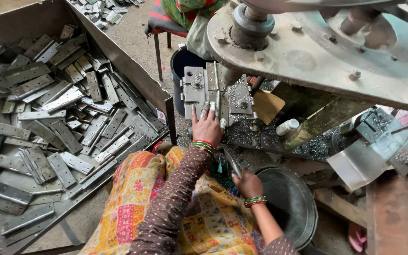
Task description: The person sits on the floor and repeatedly picks up metal plates from a bin, places them into a press machine, and operates the lever to process them. The person then removes the processed plates and returns them to the bin.
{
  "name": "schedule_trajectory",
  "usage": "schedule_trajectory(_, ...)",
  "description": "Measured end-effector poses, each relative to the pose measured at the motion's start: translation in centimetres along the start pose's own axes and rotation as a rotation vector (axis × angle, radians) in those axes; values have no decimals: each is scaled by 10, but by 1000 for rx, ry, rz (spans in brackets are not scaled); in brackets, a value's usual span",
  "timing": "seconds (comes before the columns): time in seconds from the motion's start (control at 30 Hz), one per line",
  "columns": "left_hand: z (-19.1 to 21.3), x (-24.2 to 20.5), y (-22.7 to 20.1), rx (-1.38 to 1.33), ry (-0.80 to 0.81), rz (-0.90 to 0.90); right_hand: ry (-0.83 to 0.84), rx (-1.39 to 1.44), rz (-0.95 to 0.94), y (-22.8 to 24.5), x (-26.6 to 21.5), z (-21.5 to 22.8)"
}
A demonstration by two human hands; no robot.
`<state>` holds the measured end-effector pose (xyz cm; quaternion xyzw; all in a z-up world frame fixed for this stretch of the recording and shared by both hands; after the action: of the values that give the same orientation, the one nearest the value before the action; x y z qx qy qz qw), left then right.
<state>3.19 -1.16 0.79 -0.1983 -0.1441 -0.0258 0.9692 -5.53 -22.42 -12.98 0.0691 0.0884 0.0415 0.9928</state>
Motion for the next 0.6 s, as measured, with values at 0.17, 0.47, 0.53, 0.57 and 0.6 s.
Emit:
schedule_trajectory(0.17, 0, -13, 1, 3, 6, -47, 62, -11, 18, -9, 3, -18)
schedule_trajectory(0.47, -40, 26, 14, 138, 86, -22, 120, -135, 94, -4, 40, 27)
schedule_trajectory(0.53, -47, 33, 15, 131, 126, -11, 146, -60, 1, -11, 25, 12)
schedule_trajectory(0.57, -45, 35, 16, 143, 88, -28, 104, -17, 17, -10, 17, 4)
schedule_trajectory(0.6, -43, 35, 16, 154, 51, -44, 60, 26, 33, -9, 11, -5)
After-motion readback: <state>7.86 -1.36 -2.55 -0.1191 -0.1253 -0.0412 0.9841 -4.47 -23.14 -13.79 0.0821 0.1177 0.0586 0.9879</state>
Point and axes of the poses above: each hand's wrist, its own x-axis towards the middle knuckle, its own z-axis out of the back of the hand, y = z × x, the point moved 6 cm from there along x, towards the middle knuckle, and after that the axes turned 11 degrees about -x, right-handed, at the moved point
